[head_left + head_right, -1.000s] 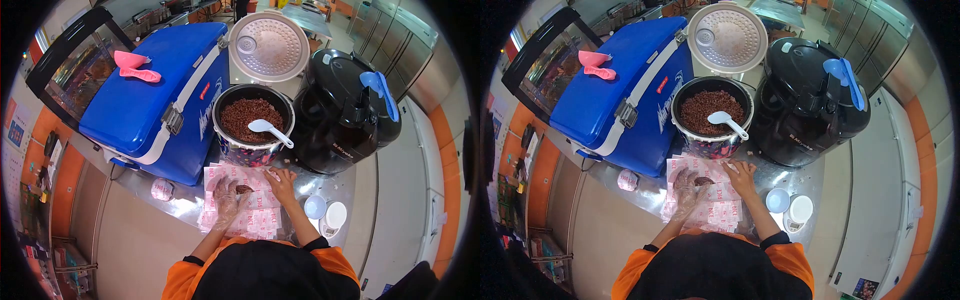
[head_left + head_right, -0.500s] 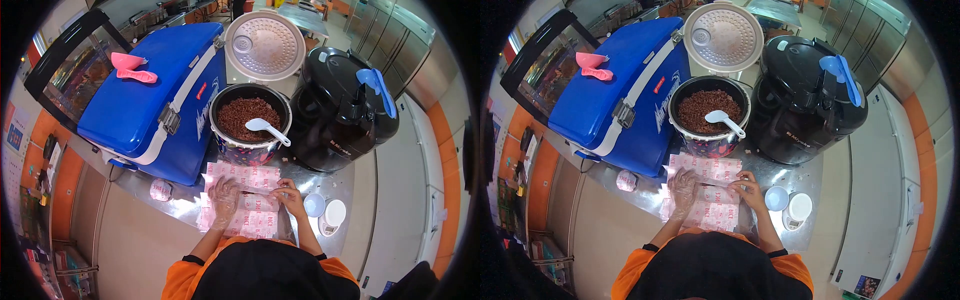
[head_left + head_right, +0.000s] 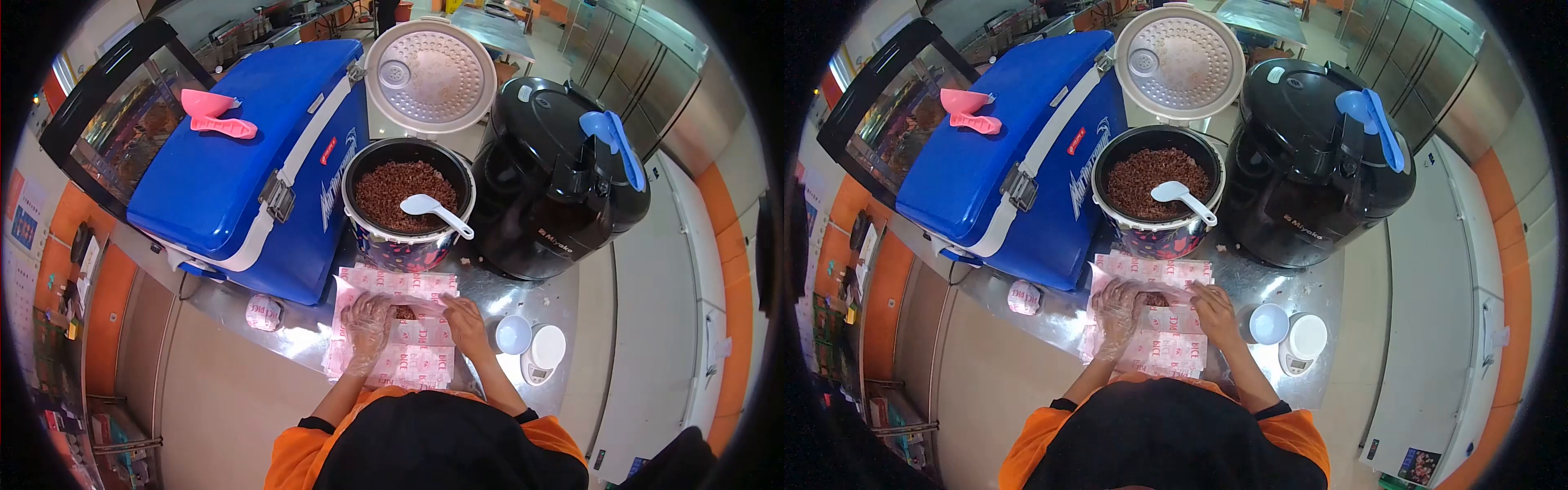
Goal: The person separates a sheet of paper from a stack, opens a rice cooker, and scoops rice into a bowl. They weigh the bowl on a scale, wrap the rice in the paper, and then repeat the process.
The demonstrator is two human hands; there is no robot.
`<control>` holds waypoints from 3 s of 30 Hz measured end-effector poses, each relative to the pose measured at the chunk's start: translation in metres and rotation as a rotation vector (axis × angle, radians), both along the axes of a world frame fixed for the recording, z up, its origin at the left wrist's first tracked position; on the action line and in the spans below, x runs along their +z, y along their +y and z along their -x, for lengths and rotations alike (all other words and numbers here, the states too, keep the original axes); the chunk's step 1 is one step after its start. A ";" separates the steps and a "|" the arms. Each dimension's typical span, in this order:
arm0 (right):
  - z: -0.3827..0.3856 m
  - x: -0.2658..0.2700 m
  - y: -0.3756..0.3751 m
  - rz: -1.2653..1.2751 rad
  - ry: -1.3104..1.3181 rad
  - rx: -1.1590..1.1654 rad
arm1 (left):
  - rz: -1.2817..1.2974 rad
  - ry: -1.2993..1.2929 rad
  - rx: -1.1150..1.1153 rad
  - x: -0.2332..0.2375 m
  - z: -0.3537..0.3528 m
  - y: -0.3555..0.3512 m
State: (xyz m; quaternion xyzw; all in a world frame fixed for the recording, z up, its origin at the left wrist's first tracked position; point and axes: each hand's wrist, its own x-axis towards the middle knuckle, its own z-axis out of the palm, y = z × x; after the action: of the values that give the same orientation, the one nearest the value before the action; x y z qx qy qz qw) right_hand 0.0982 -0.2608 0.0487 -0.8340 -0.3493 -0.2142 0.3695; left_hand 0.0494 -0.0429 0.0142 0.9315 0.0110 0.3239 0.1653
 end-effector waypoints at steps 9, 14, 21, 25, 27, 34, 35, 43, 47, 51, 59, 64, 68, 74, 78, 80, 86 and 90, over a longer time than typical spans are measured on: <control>0.016 -0.008 -0.011 0.156 -0.170 -0.134 | -0.027 -0.029 -0.048 0.005 0.000 0.001; 0.021 -0.025 -0.015 0.213 -0.186 -0.106 | -0.013 -0.113 -0.146 0.004 0.001 -0.002; 0.033 -0.018 -0.004 0.097 -0.169 -0.227 | -0.074 0.019 -0.077 -0.022 -0.003 0.008; 0.061 -0.047 0.027 0.038 -0.138 0.159 | -0.106 0.046 -0.154 0.015 0.003 0.009; 0.066 -0.025 0.045 0.165 -0.021 0.147 | -0.127 0.051 -0.199 0.020 0.003 0.009; 0.061 -0.019 0.058 0.341 0.003 -0.012 | -0.305 0.134 -0.506 0.004 0.003 0.035; 0.063 -0.021 0.057 0.371 0.011 -0.025 | -0.306 0.163 -0.567 0.003 0.003 0.036; 0.075 -0.043 0.048 0.242 -0.106 -0.278 | -0.448 0.331 -0.628 -0.001 0.016 0.037; 0.063 -0.041 0.046 0.213 -0.302 -0.448 | -0.501 0.463 -0.629 0.015 0.017 0.040; 0.055 -0.026 0.044 0.365 -0.220 -0.457 | -0.543 0.348 -0.619 0.028 0.014 0.046; 0.057 -0.035 0.034 0.395 -0.014 -0.285 | -0.338 0.471 -0.587 -0.053 0.010 0.084; 0.057 -0.041 0.029 0.333 0.155 -0.115 | -0.317 0.648 -0.609 -0.037 0.015 0.082; 0.059 -0.019 0.028 0.297 0.289 -0.001 | -0.048 0.327 -0.772 -0.042 0.017 0.090; 0.061 -0.032 0.031 0.439 0.284 -0.056 | -0.145 0.305 -0.769 -0.007 0.019 0.082; 0.039 -0.039 0.022 0.375 0.541 -0.015 | -0.055 0.547 -0.702 -0.028 0.017 0.086; 0.026 -0.041 0.026 0.402 0.696 -0.131 | 0.525 0.683 -0.760 -0.034 0.006 0.095; 0.000 -0.033 0.048 0.506 0.482 -0.319 | 0.393 0.753 -0.298 -0.009 -0.021 0.079; -0.021 -0.017 0.052 0.733 0.698 -0.201 | 0.295 0.536 -0.407 -0.038 -0.036 0.086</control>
State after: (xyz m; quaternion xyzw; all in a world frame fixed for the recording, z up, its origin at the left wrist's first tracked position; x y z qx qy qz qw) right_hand 0.1196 -0.2089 0.0322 -0.9600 -0.1753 0.1790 0.1249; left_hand 0.0855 0.0436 -0.0236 0.9325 -0.0852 0.0237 0.3501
